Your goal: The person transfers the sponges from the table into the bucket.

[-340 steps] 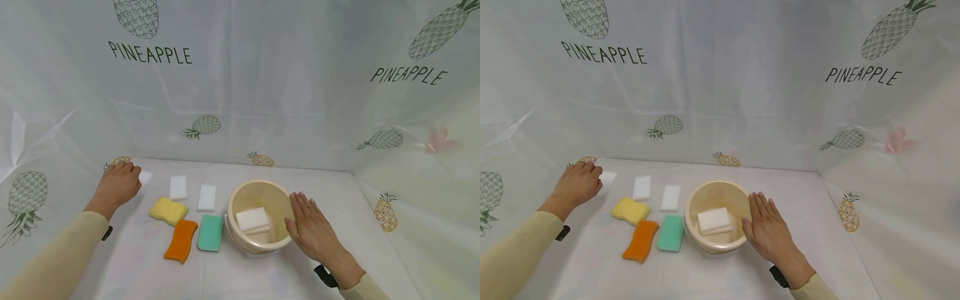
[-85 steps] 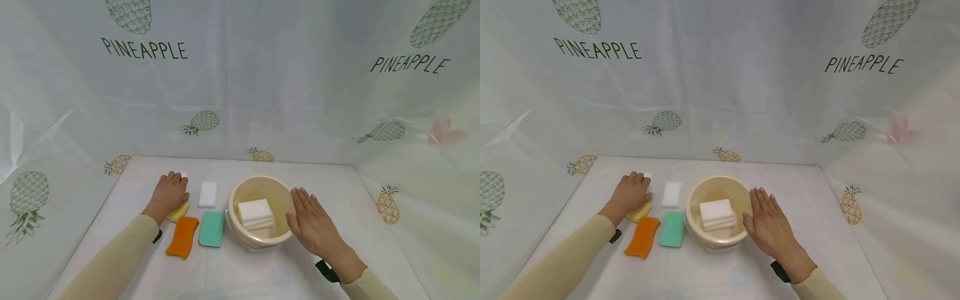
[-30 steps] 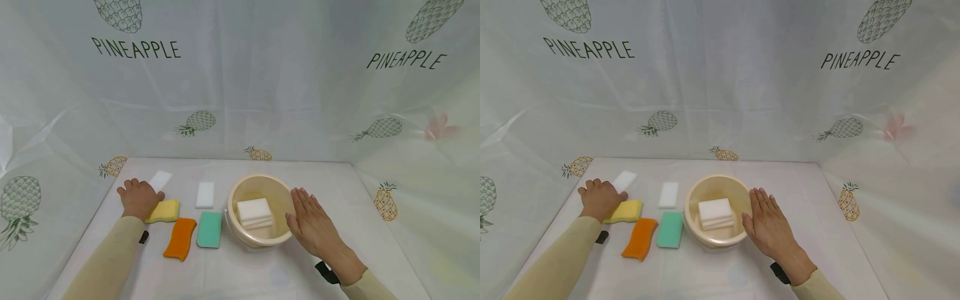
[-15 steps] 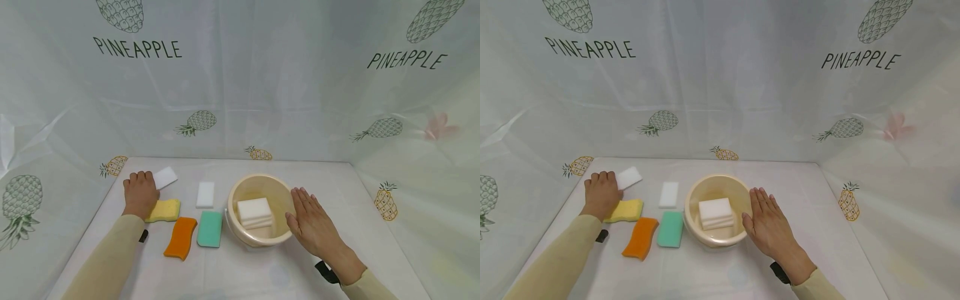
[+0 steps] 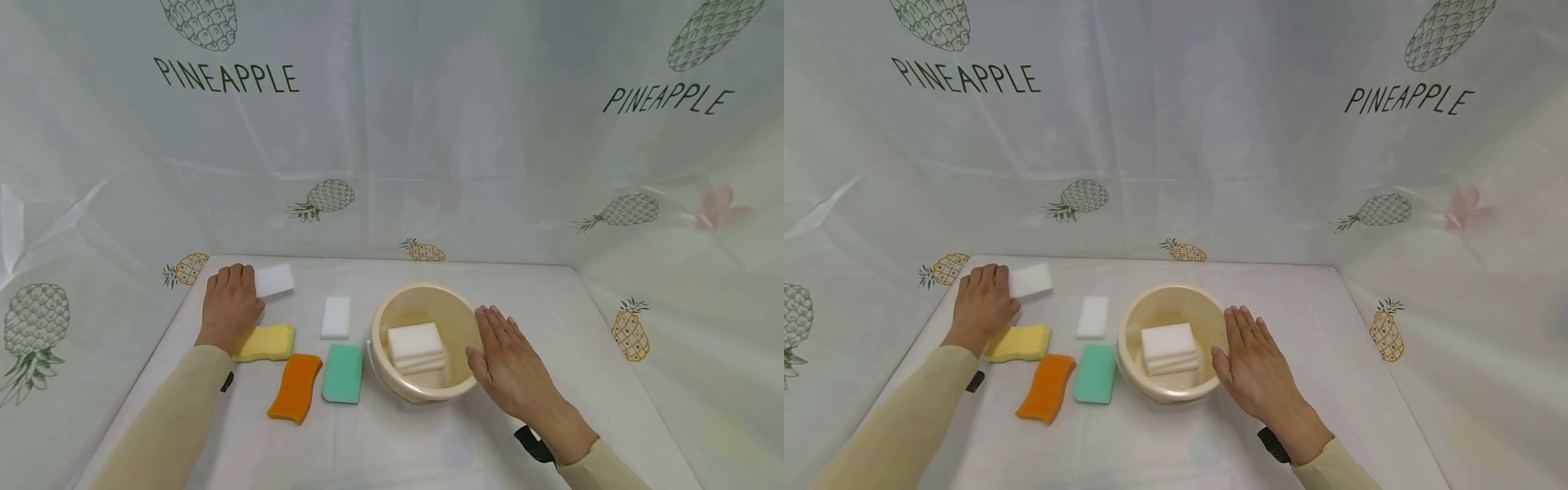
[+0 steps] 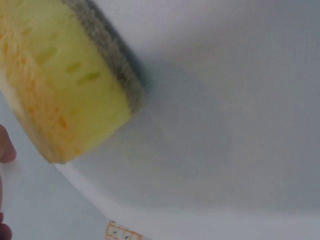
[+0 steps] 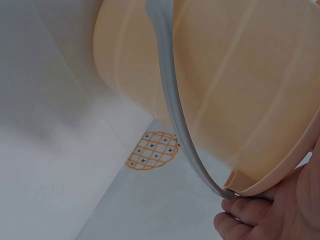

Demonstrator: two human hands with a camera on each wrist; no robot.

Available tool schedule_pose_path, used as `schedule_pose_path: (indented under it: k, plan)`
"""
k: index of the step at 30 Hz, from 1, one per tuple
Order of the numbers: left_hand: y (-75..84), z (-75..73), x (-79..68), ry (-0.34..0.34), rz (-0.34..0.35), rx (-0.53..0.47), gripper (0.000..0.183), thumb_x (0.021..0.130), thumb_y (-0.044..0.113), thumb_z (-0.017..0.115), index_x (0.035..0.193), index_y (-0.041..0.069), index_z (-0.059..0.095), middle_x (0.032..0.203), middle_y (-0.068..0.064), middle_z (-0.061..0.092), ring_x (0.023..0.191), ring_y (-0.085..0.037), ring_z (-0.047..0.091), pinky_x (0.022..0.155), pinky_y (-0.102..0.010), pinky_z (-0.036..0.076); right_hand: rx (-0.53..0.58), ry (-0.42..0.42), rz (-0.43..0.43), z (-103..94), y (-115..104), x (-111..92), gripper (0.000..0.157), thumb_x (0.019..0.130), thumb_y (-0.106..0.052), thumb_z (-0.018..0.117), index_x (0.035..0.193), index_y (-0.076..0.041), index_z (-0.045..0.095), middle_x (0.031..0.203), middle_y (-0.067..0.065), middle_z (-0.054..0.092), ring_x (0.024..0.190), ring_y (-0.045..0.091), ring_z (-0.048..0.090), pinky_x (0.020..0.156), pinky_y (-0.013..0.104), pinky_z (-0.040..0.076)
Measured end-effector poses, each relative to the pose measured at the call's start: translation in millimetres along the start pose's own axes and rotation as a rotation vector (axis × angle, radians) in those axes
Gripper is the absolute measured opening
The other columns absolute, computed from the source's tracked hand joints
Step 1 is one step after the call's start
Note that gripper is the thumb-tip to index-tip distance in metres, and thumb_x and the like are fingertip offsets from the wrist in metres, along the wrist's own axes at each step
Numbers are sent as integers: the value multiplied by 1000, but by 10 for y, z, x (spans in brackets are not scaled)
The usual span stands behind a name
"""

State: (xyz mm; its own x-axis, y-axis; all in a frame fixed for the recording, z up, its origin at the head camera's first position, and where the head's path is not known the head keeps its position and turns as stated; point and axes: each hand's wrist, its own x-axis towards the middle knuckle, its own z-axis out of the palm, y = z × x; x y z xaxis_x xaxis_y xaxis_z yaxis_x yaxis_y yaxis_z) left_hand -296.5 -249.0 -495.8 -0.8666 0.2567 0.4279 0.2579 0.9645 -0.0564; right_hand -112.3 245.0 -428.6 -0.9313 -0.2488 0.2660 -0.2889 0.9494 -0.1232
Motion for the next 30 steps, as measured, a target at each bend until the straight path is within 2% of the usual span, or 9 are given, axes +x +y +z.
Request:
schedule_pose_path:
  k: [7, 13, 16, 23, 30]
  plan:
    - [16, -85, 108, -4, 51, 5, 55, 80, 26, 66, 116, -7, 40, 111, -23, 45, 105, -40, 41, 93, -54, 37, -1, -8, 1, 4, -8, 13, 64, 102, -40, 39, 149, 2, 31, 154, 19, 36, 146, 35, 29, 116, 52, 26]
    - [102, -206, 224, 85, 151, -7, 61, 77, 32, 67, 118, -7, 43, 114, -23, 50, 107, -40, 45, 94, -54, 40, -2, -7, -3, 6, -19, 27, 64, 102, -40, 39, 149, 3, 31, 154, 19, 37, 146, 35, 30, 116, 52, 26]
    - [180, -287, 272, 112, 190, -24, 60, 78, 34, 62, 118, -7, 44, 112, -23, 51, 106, -40, 45, 95, -53, 39, -1, -6, -4, 5, -26, 35, 64, 102, -40, 39, 149, 3, 32, 153, 20, 37, 145, 36, 30, 116, 52, 26]
    - [406, -492, 357, 139, 224, -44, 55, 76, 39, 54, 109, -4, 46, 106, -21, 52, 101, -38, 46, 89, -51, 40, 3, -2, -4, 5, -27, 39, 64, 102, -40, 39, 149, 3, 33, 153, 19, 37, 146, 35, 30, 116, 51, 26]
    - [650, -711, 391, 131, 252, -88, 57, 74, 41, 51, 110, -3, 47, 105, -19, 53, 99, -36, 46, 86, -49, 39, -4, 5, -7, 12, -32, 30, 63, 102, -40, 40, 148, 2, 34, 153, 19, 38, 146, 35, 30, 116, 51, 25]
